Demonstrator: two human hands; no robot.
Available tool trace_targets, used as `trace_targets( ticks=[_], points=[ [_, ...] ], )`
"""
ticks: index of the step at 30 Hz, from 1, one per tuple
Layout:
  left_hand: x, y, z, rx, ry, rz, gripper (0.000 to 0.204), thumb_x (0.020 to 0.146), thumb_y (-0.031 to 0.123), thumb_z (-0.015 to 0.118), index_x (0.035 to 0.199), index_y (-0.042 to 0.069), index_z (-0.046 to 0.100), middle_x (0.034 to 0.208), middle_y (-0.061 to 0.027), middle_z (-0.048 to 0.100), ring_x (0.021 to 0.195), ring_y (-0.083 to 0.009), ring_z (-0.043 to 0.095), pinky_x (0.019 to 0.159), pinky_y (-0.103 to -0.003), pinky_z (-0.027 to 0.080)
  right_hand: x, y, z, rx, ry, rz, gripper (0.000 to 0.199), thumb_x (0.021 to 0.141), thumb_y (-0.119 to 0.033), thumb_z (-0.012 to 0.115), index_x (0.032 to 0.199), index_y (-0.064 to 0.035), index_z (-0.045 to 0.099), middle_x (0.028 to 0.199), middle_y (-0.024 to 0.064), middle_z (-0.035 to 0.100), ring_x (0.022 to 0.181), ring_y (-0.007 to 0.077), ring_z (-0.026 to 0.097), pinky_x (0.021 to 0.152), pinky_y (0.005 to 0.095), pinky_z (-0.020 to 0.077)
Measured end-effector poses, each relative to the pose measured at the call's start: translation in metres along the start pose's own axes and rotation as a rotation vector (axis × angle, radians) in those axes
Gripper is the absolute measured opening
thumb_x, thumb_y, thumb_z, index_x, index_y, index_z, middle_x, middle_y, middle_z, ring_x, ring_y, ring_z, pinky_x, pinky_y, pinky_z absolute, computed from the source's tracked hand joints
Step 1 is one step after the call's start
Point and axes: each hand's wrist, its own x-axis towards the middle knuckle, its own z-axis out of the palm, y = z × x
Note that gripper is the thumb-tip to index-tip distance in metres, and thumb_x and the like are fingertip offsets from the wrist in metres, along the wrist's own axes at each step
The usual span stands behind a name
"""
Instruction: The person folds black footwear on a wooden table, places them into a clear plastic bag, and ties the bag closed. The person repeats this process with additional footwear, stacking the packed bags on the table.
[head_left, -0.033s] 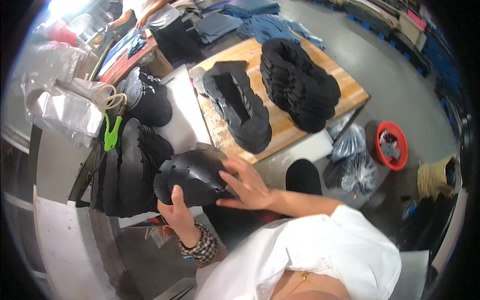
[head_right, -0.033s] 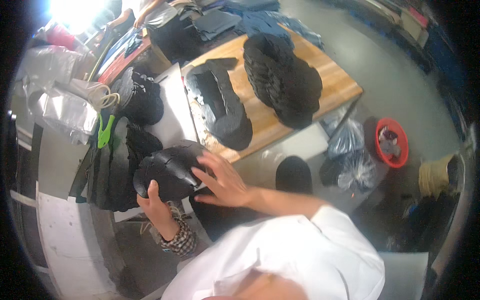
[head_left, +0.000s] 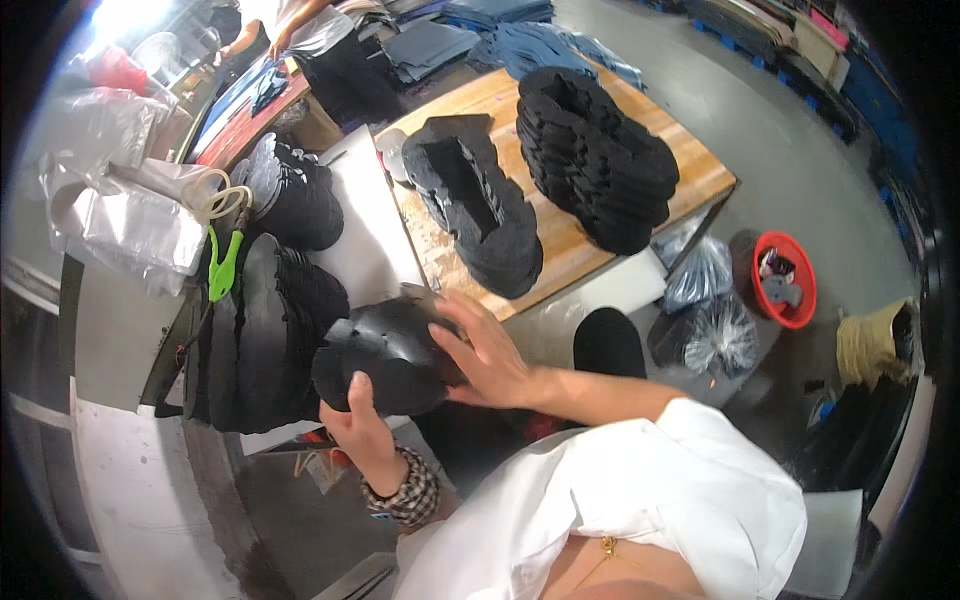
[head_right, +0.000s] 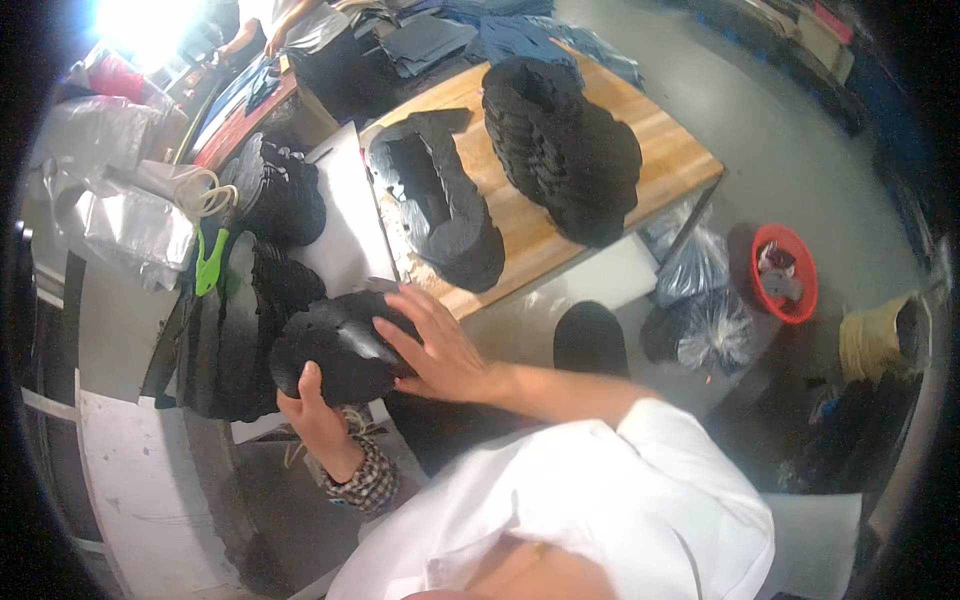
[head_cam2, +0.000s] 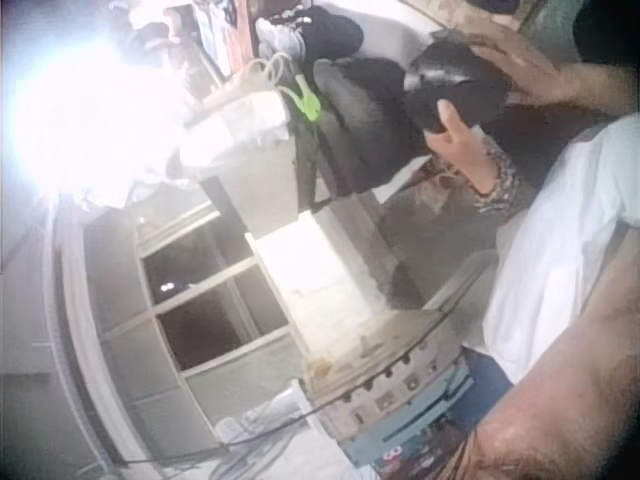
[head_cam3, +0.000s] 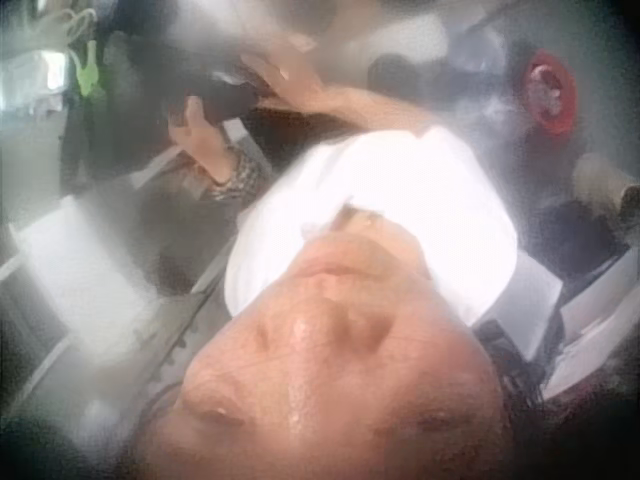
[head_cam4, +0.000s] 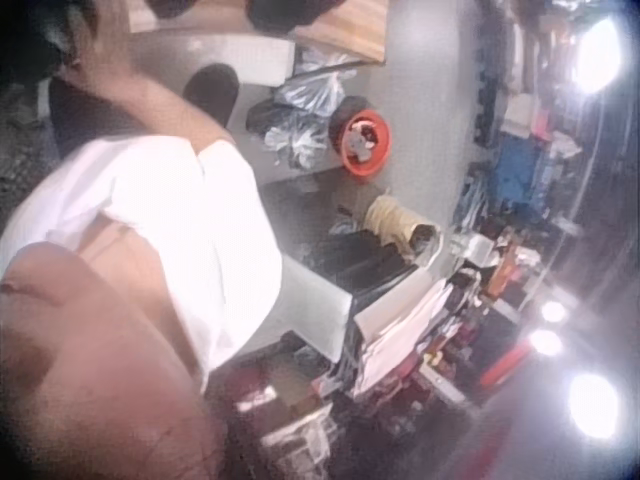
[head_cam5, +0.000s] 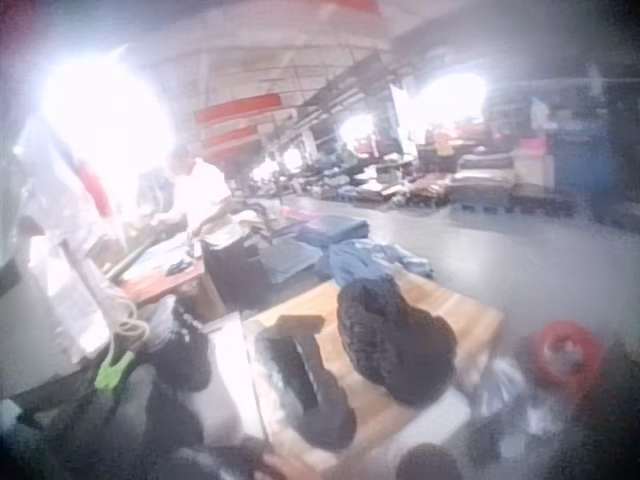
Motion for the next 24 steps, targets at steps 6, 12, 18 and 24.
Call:
trace_targets(
  ticks=[6, 12, 18, 24],
  points=[
    [-0.002, -0.007, -0.016, -0.325, -0.264, 0.221, 0.057, 0.096, 0.034, 0.051, 0.137, -0.004, 0.038, 0.134, -0.0169, 0.048, 0.122, -0.0257, 0.049, 0.104, -0.038, 0.038, 0.037, -0.009, 0.011, 0.389, 0.251, -0.051, 0.044, 0.074, -0.002, 0.073, 0.114, -0.0011, 0.056, 0.108, 0.0196, 0.063, 0.097, 0.0318, 0.065, 0.082, 0.0371, 0.0510],
    [0.042, -0.026, 0.005, 0.087, -0.369, 0.309, 0.059, 0.095, 0.028, 0.056, 0.137, -0.007, 0.033, 0.133, -0.0167, 0.048, 0.120, -0.0245, 0.049, 0.103, -0.036, 0.035, 0.090, -0.034, -0.022, 0.689, -0.038, 0.364, 0.022, 0.083, -0.007, 0.069, 0.103, 0.0004, 0.063, 0.090, 0.0092, 0.067, 0.079, 0.0135, 0.061, 0.072, 0.0282, 0.0492],
    [0.054, -0.052, 0.006, -0.026, -0.116, 0.531, 0.058, 0.094, 0.025, 0.058, 0.135, -0.008, 0.033, 0.128, -0.0190, 0.049, 0.117, -0.0248, 0.050, 0.097, -0.037, 0.041, 0.111, -0.019, -0.008, 0.628, 0.069, 0.131, 0.051, 0.078, -0.009, 0.075, 0.123, -0.0030, 0.053, 0.106, 0.0063, 0.062, 0.098, 0.0109, 0.057, 0.083, 0.0253, 0.0465],
    [0.047, -0.109, 0.012, 0.208, -0.127, 0.720, 0.066, 0.099, 0.024, 0.043, 0.144, -0.009, 0.008, 0.143, -0.0290, 0.029, 0.126, -0.0382, 0.042, 0.104, -0.042, 0.035, 0.079, -0.008, 0.025, 0.821, 0.171, 0.474, 0.048, 0.085, -0.017, 0.069, 0.124, -0.0002, 0.046, 0.109, 0.0078, 0.058, 0.103, 0.0138, 0.053, 0.091, 0.0286, 0.0427]
  ],
)
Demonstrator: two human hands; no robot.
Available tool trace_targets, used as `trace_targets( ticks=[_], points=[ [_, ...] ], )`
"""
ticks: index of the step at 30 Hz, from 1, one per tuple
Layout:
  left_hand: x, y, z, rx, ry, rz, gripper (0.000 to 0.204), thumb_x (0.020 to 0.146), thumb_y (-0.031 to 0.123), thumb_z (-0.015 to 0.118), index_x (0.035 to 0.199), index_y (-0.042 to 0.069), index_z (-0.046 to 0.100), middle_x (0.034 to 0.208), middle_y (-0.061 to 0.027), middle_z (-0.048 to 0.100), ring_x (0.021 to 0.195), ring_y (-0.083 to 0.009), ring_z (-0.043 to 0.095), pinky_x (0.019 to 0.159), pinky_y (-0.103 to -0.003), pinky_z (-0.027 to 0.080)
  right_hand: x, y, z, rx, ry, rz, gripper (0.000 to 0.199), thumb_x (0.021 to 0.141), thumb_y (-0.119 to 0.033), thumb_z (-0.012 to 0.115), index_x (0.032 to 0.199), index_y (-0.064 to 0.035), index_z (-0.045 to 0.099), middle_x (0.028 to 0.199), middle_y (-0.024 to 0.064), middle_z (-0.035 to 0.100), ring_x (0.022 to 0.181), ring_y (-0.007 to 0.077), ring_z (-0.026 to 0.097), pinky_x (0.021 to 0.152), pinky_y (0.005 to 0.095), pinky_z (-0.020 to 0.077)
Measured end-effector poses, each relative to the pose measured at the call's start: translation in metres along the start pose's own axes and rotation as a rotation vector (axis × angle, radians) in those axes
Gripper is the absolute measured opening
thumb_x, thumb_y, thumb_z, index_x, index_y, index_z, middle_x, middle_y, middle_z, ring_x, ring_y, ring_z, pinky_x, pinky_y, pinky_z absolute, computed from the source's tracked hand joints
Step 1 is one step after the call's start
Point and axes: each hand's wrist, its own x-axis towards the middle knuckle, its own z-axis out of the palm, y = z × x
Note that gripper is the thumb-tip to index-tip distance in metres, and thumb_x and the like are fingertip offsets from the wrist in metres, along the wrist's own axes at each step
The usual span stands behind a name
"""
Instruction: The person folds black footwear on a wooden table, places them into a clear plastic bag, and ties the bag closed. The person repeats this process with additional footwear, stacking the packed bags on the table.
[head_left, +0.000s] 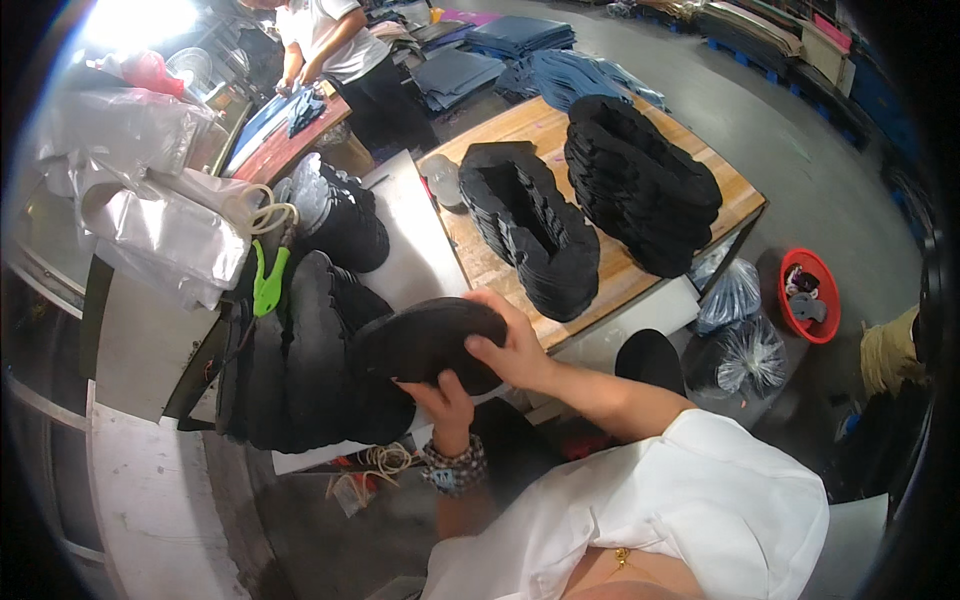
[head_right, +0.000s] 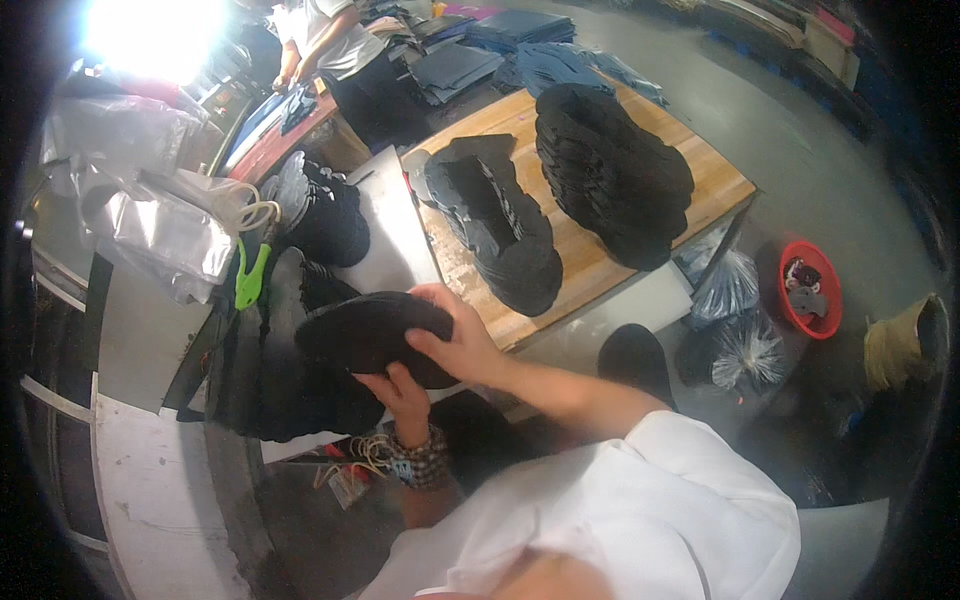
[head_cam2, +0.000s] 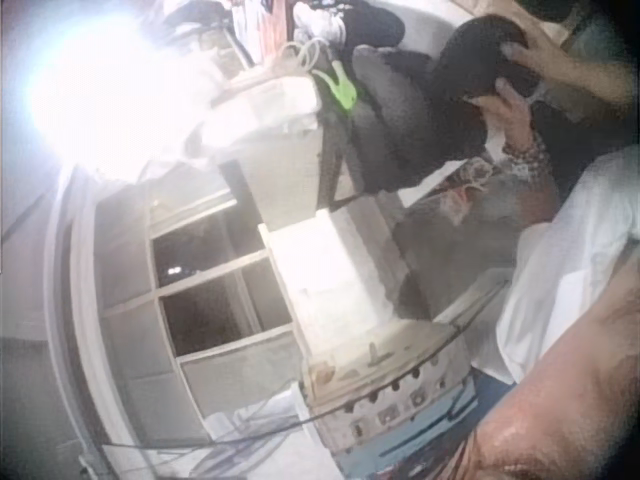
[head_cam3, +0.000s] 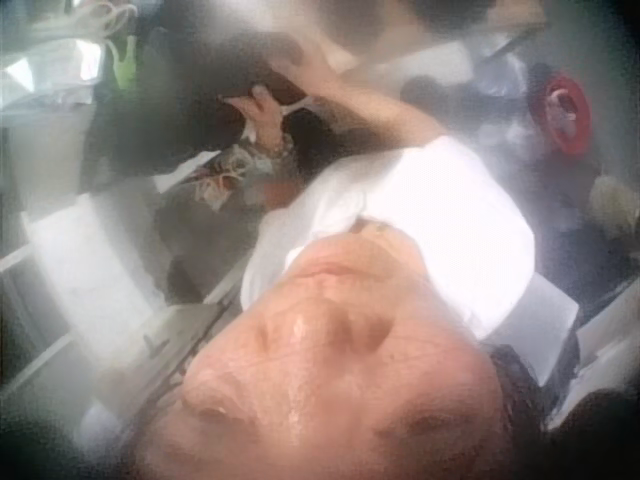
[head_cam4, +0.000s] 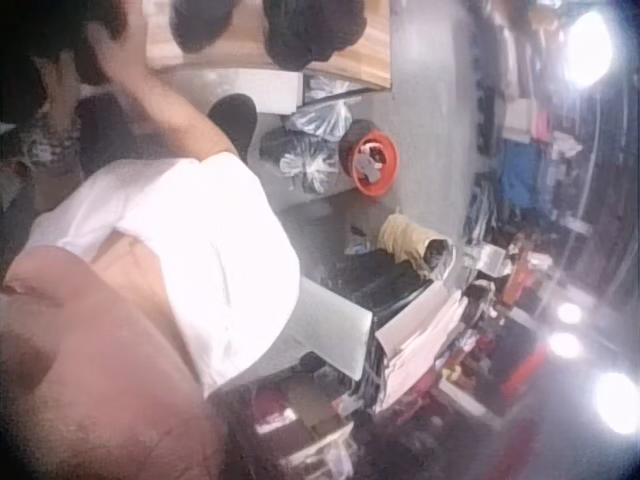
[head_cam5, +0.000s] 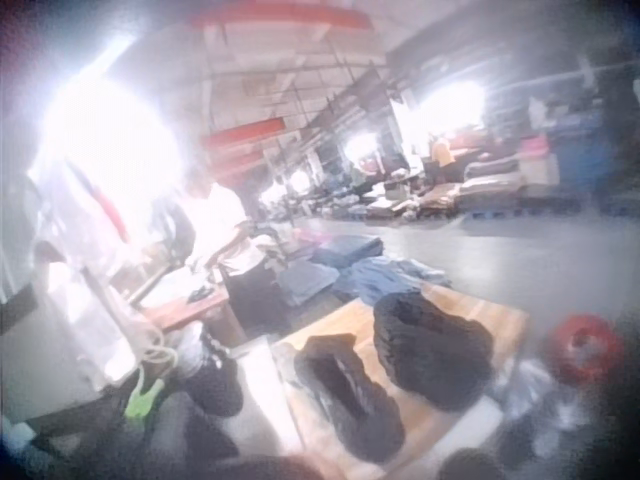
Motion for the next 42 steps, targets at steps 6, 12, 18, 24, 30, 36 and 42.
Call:
trace_targets(
  ticks=[6, 12, 18, 24, 30, 36, 42],
  points=[
    [-0.004, -0.006, -0.020, -0.364, -0.092, -0.234, 0.057, 0.100, 0.020, 0.037, 0.145, -0.005, 0.012, 0.140, -0.0254, 0.035, 0.123, -0.0342, 0.044, 0.104, -0.042, 0.036, -0.002, 0.016, -0.004, 0.028, -0.154, -0.168, 0.069, 0.088, -0.041, 0.065, 0.134, 0.0020, 0.035, 0.114, 0.0103, 0.055, 0.107, 0.0147, 0.051, 0.093, 0.0278, 0.0403],
    [0.009, 0.016, -0.005, -0.395, -0.019, -0.209, 0.057, 0.098, 0.022, 0.047, 0.142, -0.004, 0.020, 0.138, -0.0191, 0.039, 0.120, -0.0277, 0.046, 0.102, -0.038, 0.036, 0.001, 0.017, -0.004, 0.032, -0.040, -0.191, 0.069, 0.088, -0.042, 0.064, 0.132, 0.0030, 0.036, 0.114, 0.0117, 0.056, 0.107, 0.0152, 0.053, 0.093, 0.0272, 0.0412],
    [0.024, 0.023, -0.007, -0.096, -0.100, -0.203, 0.049, 0.100, 0.025, 0.045, 0.138, -0.005, 0.033, 0.132, -0.0182, 0.047, 0.117, -0.0256, 0.049, 0.098, -0.035, 0.039, 0.000, 0.012, -0.004, 0.075, 0.044, -0.030, 0.038, 0.097, -0.027, 0.054, 0.121, 0.0025, 0.049, 0.102, 0.0049, 0.058, 0.092, 0.0100, 0.051, 0.081, 0.0233, 0.0428],
    [0.031, 0.042, -0.010, -0.041, 0.045, -0.183, 0.043, 0.098, 0.026, 0.050, 0.129, -0.004, 0.045, 0.117, -0.0142, 0.059, 0.102, -0.0232, 0.059, 0.087, -0.032, 0.045, 0.001, 0.005, 0.001, -0.190, 0.108, -0.186, 0.034, 0.100, -0.029, 0.045, 0.103, 0.0033, 0.053, 0.068, 0.0036, 0.051, 0.065, 0.0107, 0.047, 0.057, 0.0292, 0.0383],
    [0.018, 0.065, -0.011, -0.653, 0.086, -0.803, 0.035, 0.100, 0.028, 0.047, 0.119, -0.001, 0.053, 0.115, -0.0103, 0.060, 0.099, -0.0200, 0.059, 0.084, -0.031, 0.048, -0.016, -0.013, 0.000, -0.404, 0.086, -0.239, 0.035, 0.099, -0.028, 0.045, 0.083, 0.0013, 0.055, 0.060, 0.0113, 0.050, 0.054, 0.0226, 0.048, 0.053, 0.0331, 0.0384],
    [-0.012, 0.081, -0.028, -0.684, -0.046, -0.856, 0.044, 0.102, 0.037, 0.039, 0.119, -0.001, 0.054, 0.115, -0.0116, 0.058, 0.104, -0.0217, 0.057, 0.090, -0.035, 0.046, -0.038, -0.009, -0.004, -0.338, 0.047, -0.154, 0.032, 0.096, -0.028, 0.051, 0.080, -0.0007, 0.056, 0.062, 0.0155, 0.052, 0.056, 0.0295, 0.053, 0.054, 0.0356, 0.0411],
    [-0.048, 0.085, -0.068, -1.300, 0.046, -1.075, 0.046, 0.101, 0.039, 0.040, 0.123, 0.000, 0.053, 0.117, -0.0131, 0.058, 0.105, -0.0241, 0.056, 0.093, -0.036, 0.045, -0.046, 0.017, -0.004, -0.240, -0.020, -0.024, 0.037, 0.093, -0.033, 0.059, 0.076, 0.0000, 0.058, 0.060, 0.0169, 0.053, 0.055, 0.0288, 0.054, 0.054, 0.0345, 0.0433]
  ],
)
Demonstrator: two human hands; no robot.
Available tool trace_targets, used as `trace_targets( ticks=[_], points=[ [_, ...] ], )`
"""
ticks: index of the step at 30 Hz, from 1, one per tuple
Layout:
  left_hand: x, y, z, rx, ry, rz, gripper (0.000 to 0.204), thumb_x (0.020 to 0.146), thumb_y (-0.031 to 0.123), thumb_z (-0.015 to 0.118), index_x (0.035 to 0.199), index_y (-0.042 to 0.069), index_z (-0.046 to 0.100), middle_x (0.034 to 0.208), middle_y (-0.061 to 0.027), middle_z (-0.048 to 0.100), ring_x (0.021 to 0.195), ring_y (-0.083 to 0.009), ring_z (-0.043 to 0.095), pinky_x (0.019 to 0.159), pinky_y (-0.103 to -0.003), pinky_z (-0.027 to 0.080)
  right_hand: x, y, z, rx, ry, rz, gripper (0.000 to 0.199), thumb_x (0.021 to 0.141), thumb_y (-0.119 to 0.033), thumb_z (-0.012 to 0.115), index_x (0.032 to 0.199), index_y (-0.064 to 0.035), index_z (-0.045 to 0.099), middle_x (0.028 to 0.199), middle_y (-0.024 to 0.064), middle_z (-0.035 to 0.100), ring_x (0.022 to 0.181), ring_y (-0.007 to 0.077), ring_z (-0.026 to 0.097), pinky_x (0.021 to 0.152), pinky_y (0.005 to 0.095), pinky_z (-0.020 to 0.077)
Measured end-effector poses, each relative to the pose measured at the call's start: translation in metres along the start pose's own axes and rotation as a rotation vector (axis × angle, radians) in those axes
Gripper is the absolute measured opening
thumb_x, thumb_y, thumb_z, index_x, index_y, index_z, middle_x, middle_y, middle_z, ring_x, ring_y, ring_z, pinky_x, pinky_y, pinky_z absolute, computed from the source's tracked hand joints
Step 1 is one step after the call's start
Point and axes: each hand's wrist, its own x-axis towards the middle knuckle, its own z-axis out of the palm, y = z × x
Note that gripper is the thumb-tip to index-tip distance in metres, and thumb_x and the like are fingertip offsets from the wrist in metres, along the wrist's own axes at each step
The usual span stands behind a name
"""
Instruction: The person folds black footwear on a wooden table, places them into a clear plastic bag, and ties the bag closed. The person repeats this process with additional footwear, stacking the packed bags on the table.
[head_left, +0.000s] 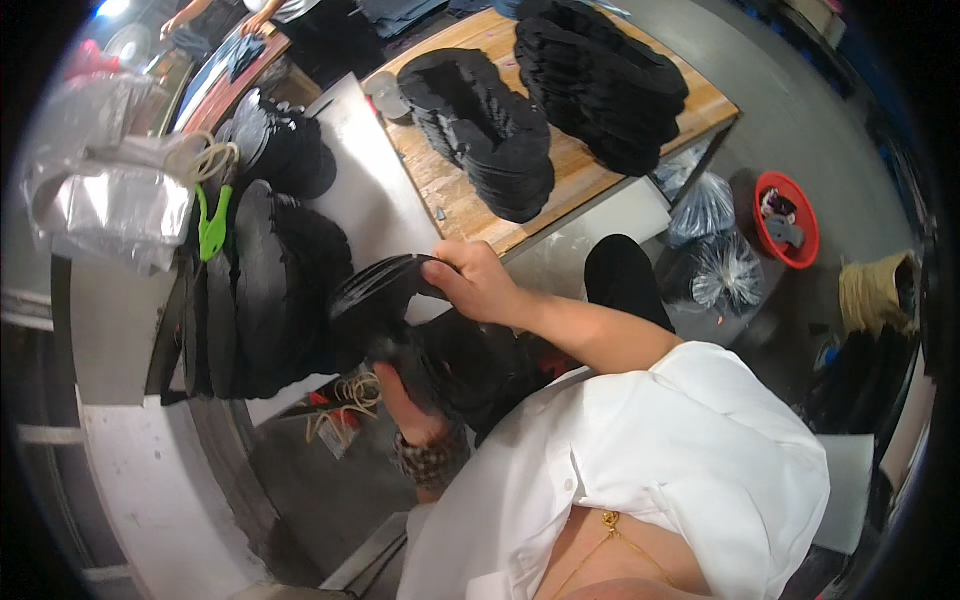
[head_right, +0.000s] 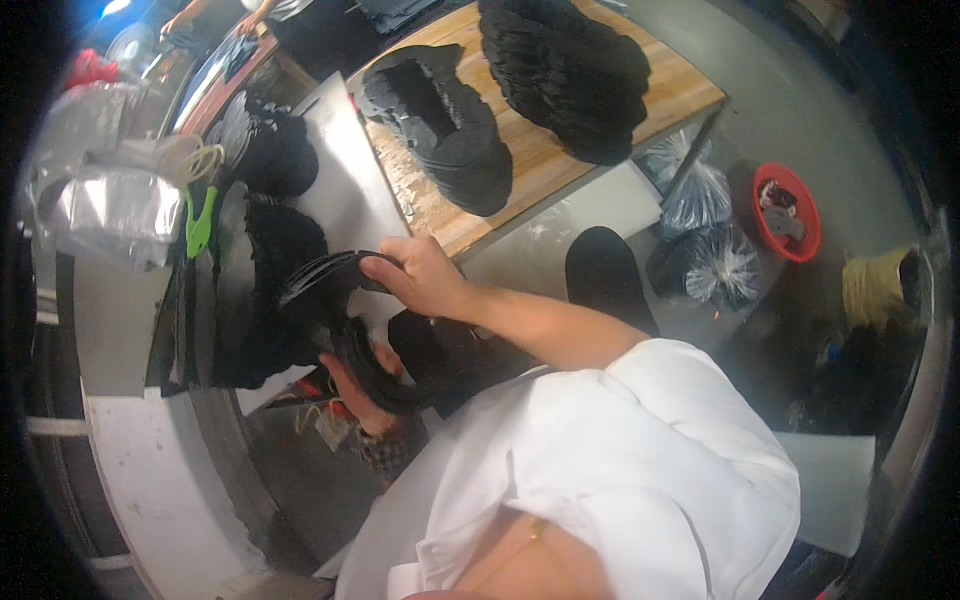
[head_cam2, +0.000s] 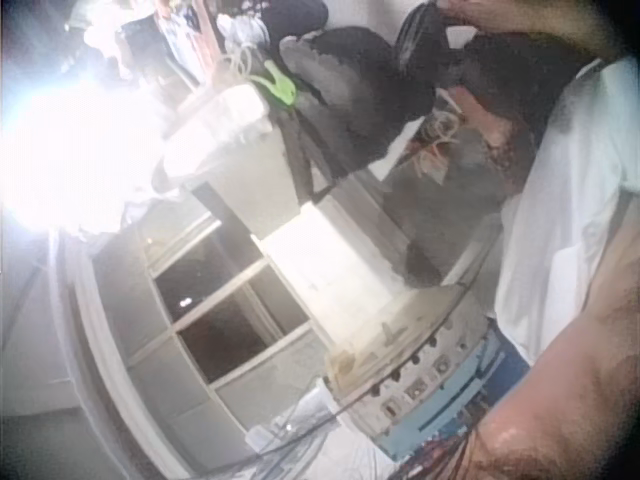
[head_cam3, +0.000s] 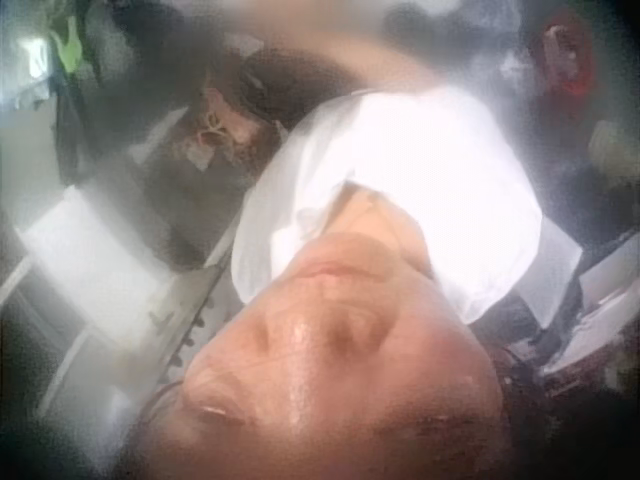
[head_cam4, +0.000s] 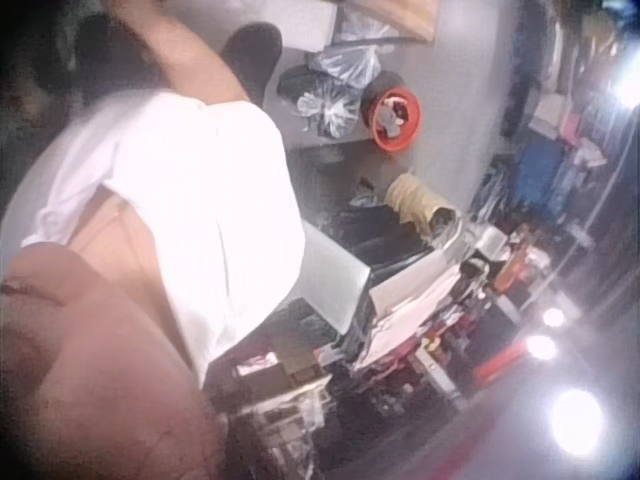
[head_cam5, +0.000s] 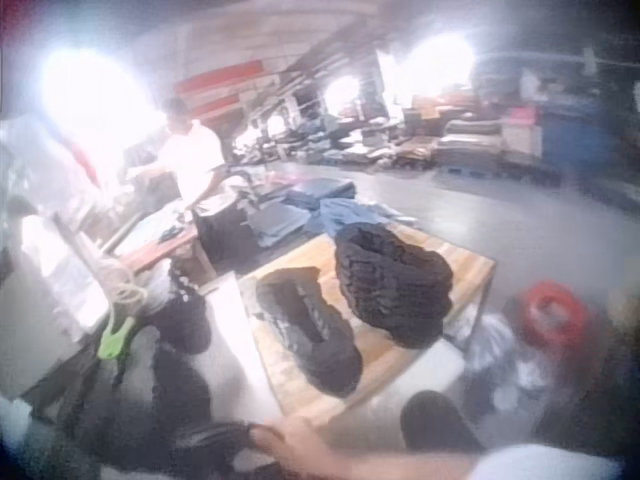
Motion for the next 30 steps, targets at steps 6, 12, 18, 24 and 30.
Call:
trace_targets(
  ticks=[6, 12, 18, 24, 30],
  points=[
    [-0.009, -0.001, 0.002, 0.653, 0.134, 0.313, 0.047, 0.098, 0.032, 0.050, 0.127, -0.005, 0.047, 0.121, -0.0133, 0.057, 0.103, -0.0204, 0.058, 0.090, -0.035, 0.050, 0.012, -0.007, -0.001, -0.207, -0.009, -0.051, 0.037, 0.087, -0.038, 0.066, 0.082, -0.0021, 0.058, 0.069, 0.0129, 0.059, 0.067, 0.0310, 0.060, 0.062, 0.0384, 0.0476],
    [0.013, -0.011, 0.045, 0.800, 0.200, 0.578, 0.039, 0.095, 0.024, 0.058, 0.118, -0.007, 0.053, 0.110, -0.0147, 0.062, 0.092, -0.0217, 0.061, 0.082, -0.035, 0.051, -0.037, -0.054, -0.022, -0.420, 0.015, -0.182, 0.039, 0.083, -0.038, 0.066, 0.090, -0.0018, 0.054, 0.073, 0.0157, 0.058, 0.070, 0.0366, 0.059, 0.061, 0.0416, 0.0455],
    [0.021, -0.053, 0.045, 1.370, 0.128, 1.075, 0.052, 0.100, 0.040, 0.042, 0.113, -0.009, 0.054, 0.102, -0.0190, 0.063, 0.086, -0.0252, 0.062, 0.071, -0.034, 0.050, -0.054, -0.057, -0.020, -0.105, 0.252, -0.085, 0.031, 0.088, -0.029, 0.061, 0.090, 0.0006, 0.052, 0.073, 0.0225, 0.058, 0.070, 0.0443, 0.058, 0.059, 0.0438, 0.0457],
    [0.022, -0.063, 0.057, 1.446, 0.305, 1.233, 0.041, 0.096, 0.032, 0.050, 0.104, -0.008, 0.056, 0.090, -0.0183, 0.063, 0.071, -0.0294, 0.061, 0.060, -0.037, 0.050, -0.054, -0.072, -0.045, -0.069, 0.093, -0.061, 0.028, 0.091, -0.027, 0.058, 0.084, -0.0002, 0.054, 0.068, 0.0198, 0.056, 0.063, 0.0372, 0.058, 0.058, 0.0389, 0.0456],
    [0.008, -0.022, 0.087, 1.951, -0.115, 1.264, 0.010, 0.073, 0.006, 0.065, 0.078, 0.001, 0.060, 0.064, -0.0128, 0.056, 0.054, -0.0316, 0.056, 0.050, -0.035, 0.043, -0.071, -0.128, -0.126, -0.115, -0.273, -0.140, 0.027, 0.092, -0.026, 0.060, 0.080, -0.0010, 0.056, 0.061, 0.0145, 0.051, 0.052, 0.0279, 0.052, 0.052, 0.0338, 0.0422]
  ],
)
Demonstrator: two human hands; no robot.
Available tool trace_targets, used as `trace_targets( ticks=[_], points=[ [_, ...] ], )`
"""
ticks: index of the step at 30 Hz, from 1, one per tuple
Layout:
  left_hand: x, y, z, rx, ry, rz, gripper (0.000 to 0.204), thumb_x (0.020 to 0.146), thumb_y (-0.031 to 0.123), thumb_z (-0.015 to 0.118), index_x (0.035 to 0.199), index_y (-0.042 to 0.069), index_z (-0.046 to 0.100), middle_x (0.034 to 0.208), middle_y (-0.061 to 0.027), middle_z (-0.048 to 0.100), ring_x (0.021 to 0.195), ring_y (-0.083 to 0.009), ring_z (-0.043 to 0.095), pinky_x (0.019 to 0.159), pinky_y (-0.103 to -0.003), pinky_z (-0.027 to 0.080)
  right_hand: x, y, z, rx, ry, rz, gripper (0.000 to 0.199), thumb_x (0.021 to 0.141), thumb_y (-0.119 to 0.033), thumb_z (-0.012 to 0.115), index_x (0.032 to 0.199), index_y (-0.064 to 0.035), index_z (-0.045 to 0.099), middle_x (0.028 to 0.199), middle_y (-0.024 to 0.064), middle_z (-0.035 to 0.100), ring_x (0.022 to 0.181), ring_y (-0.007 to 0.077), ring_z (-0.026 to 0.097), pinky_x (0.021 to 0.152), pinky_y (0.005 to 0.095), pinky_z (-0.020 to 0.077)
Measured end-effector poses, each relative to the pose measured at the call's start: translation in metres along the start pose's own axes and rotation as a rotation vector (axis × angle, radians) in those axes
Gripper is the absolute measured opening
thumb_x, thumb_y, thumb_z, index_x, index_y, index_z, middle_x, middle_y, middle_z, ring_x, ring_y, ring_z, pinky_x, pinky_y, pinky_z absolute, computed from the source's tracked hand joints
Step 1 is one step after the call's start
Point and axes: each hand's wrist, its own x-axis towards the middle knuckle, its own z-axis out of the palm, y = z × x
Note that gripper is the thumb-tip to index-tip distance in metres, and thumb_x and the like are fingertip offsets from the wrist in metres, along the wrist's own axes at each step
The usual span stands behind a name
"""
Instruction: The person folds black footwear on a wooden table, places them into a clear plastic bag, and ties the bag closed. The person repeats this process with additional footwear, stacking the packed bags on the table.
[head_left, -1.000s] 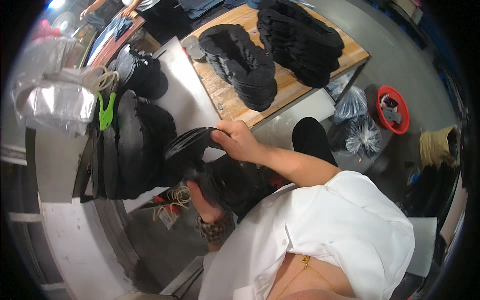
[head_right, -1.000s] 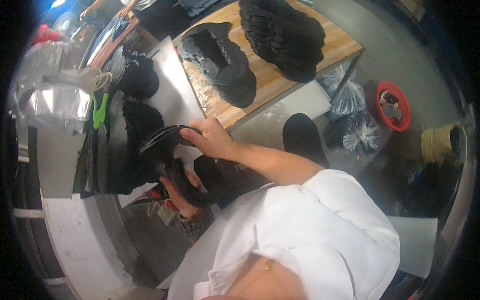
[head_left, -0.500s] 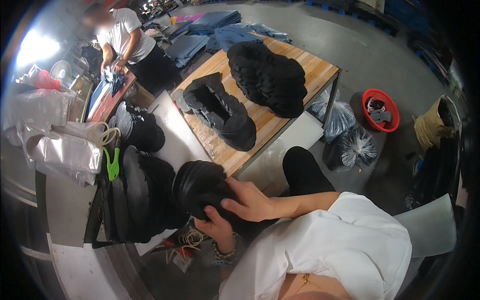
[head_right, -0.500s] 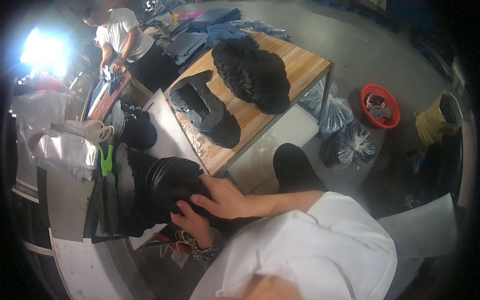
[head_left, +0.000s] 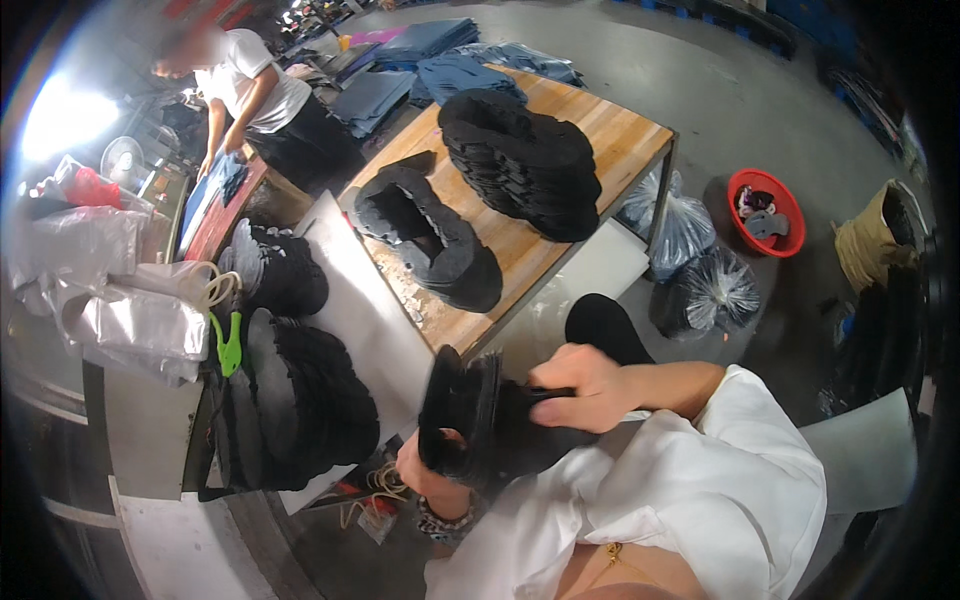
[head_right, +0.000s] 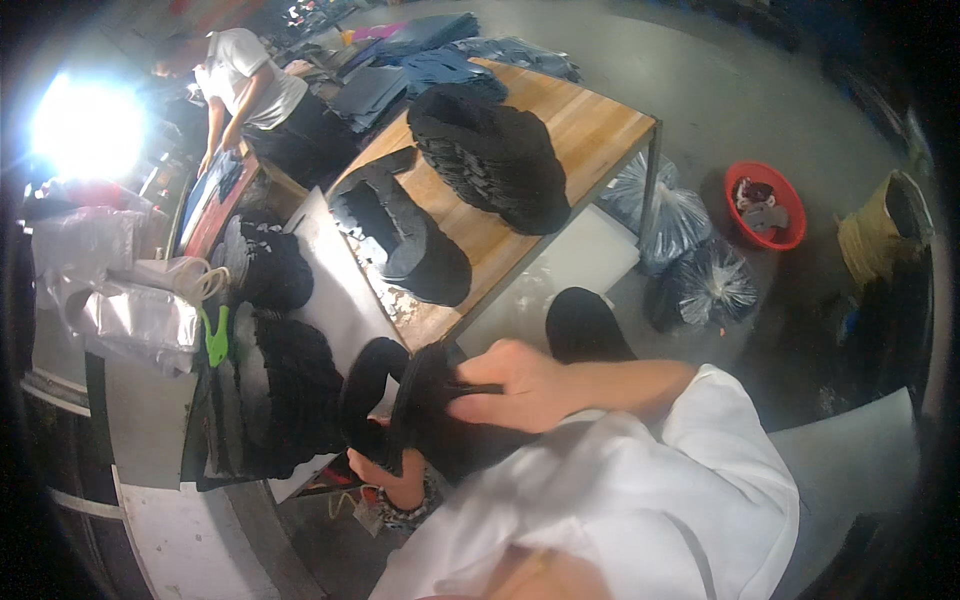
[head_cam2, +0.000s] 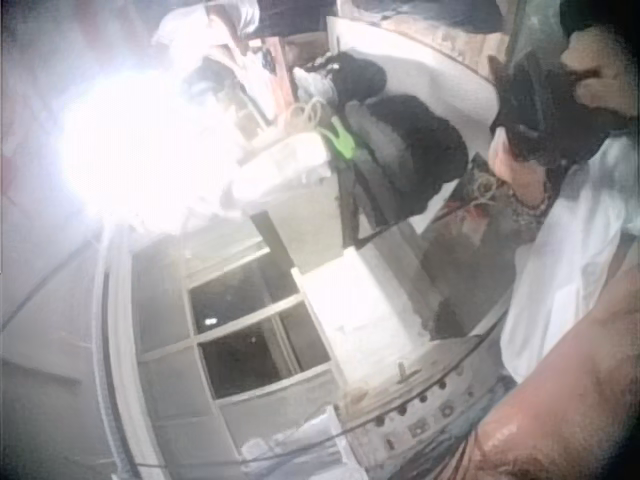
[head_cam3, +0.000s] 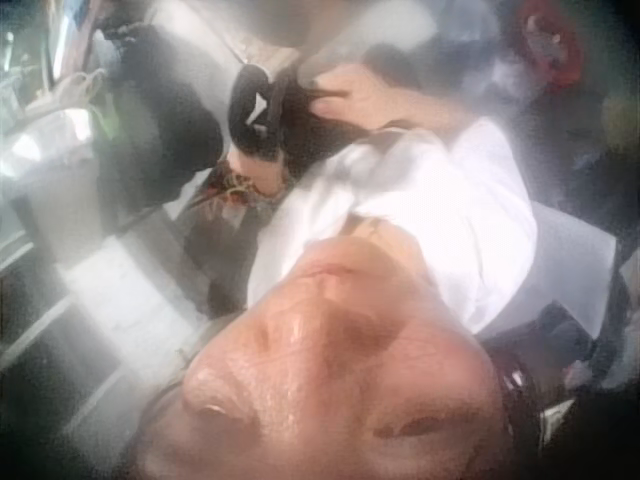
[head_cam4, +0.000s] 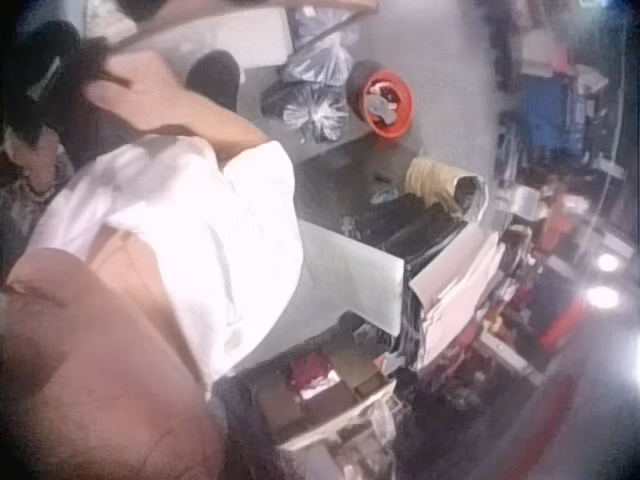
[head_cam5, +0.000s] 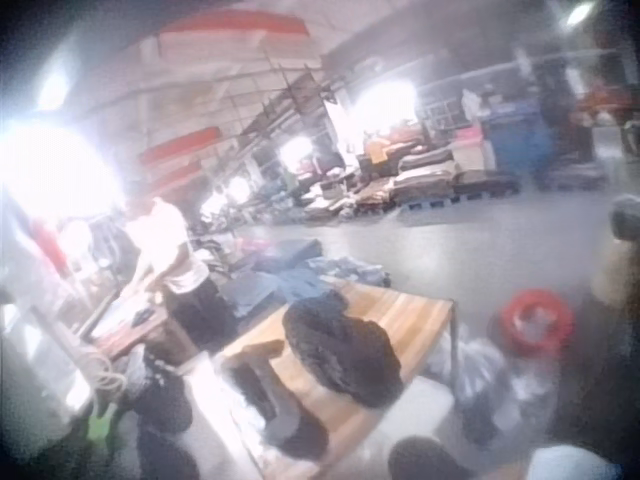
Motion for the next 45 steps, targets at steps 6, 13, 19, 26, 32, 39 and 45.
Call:
trace_targets(
  ticks=[6, 13, 19, 26, 32, 39, 45],
  points=[
    [0.000, -0.002, -0.002, -0.493, -0.520, 0.144, 0.020, 0.068, 0.003, 0.065, 0.087, 0.000, 0.059, 0.072, -0.0157, 0.059, 0.062, -0.0317, 0.058, 0.055, -0.038, 0.044, -0.066, -0.036, -0.064, -0.197, -0.027, 0.046, 0.032, 0.087, -0.020, 0.066, 0.067, -0.0008, 0.050, 0.059, 0.0129, 0.050, 0.050, 0.0239, 0.050, 0.047, 0.0345, 0.0365],
    [-0.023, 0.019, 0.067, -0.463, -0.235, 0.147, 0.029, 0.087, 0.022, 0.064, 0.106, 0.001, 0.061, 0.086, -0.0137, 0.063, 0.073, -0.0297, 0.062, 0.077, -0.038, 0.051, -0.243, -0.142, -0.222, -0.567, 1.723, 0.023, 0.045, 0.098, -0.043, 0.045, 0.073, -0.0077, 0.056, 0.055, 0.0031, 0.052, 0.046, 0.0106, 0.048, 0.045, 0.0265, 0.0380],
    [-0.021, 0.068, 0.103, -0.596, -0.568, 0.299, 0.030, 0.088, 0.023, 0.063, 0.109, 0.001, 0.060, 0.092, -0.0152, 0.062, 0.078, -0.0301, 0.061, 0.078, -0.038, 0.051, -0.321, -0.024, -0.187, 0.506, 2.187, -0.108, 0.038, 0.096, -0.042, 0.048, 0.116, -0.0113, 0.058, 0.114, 0.0048, 0.062, 0.107, 0.0251, 0.055, 0.094, 0.0443, 0.0431],
    [-0.019, 0.079, 0.118, -0.451, -0.668, 0.356, 0.031, 0.090, 0.023, 0.061, 0.111, 0.000, 0.059, 0.099, -0.0170, 0.060, 0.084, -0.0306, 0.060, 0.079, -0.039, 0.051, -0.364, -0.013, -0.184, 0.192, 1.998, -0.043, 0.031, 0.087, 0.001, 0.053, 0.118, 0.0020, 0.054, 0.109, 0.0092, 0.063, 0.103, 0.0201, 0.060, 0.092, 0.0345, 0.0475],
    [-0.017, 0.083, 0.117, -0.341, -0.702, 0.399, 0.033, 0.092, 0.023, 0.060, 0.114, -0.001, 0.058, 0.105, -0.0185, 0.059, 0.090, -0.0310, 0.060, 0.080, -0.039, 0.051, -0.422, -0.218, -0.444, -1.054, 2.181, 0.219, 0.027, 0.083, -0.027, 0.072, 0.081, -0.0034, 0.060, 0.067, 0.0034, 0.059, 0.052, 0.0097, 0.049, 0.045, 0.0268, 0.0350],
    [-0.021, 0.070, 0.100, -0.204, -0.760, 0.521, 0.034, 0.093, 0.023, 0.059, 0.116, -0.002, 0.056, 0.112, -0.0203, 0.057, 0.096, -0.0314, 0.059, 0.081, -0.040, 0.051, -0.400, -0.072, -0.430, -0.942, 1.828, -0.025, 0.009, 0.092, -0.012, 0.056, 0.086, -0.0060, 0.057, 0.072, 0.0016, 0.059, 0.069, 0.0097, 0.057, 0.059, 0.0267, 0.0472],
    [-0.010, 0.083, 0.070, -0.343, -0.875, 0.338, 0.032, 0.090, 0.021, 0.059, 0.112, -0.002, 0.057, 0.102, -0.0188, 0.059, 0.088, -0.0315, 0.060, 0.074, -0.039, 0.050, -0.232, 0.120, -0.152, 0.261, 1.042, 0.292, 0.041, 0.090, -0.029, 0.063, 0.119, -0.0008, 0.056, 0.103, 0.0091, 0.065, 0.094, 0.0175, 0.062, 0.080, 0.0307, 0.0500]
  ],
)
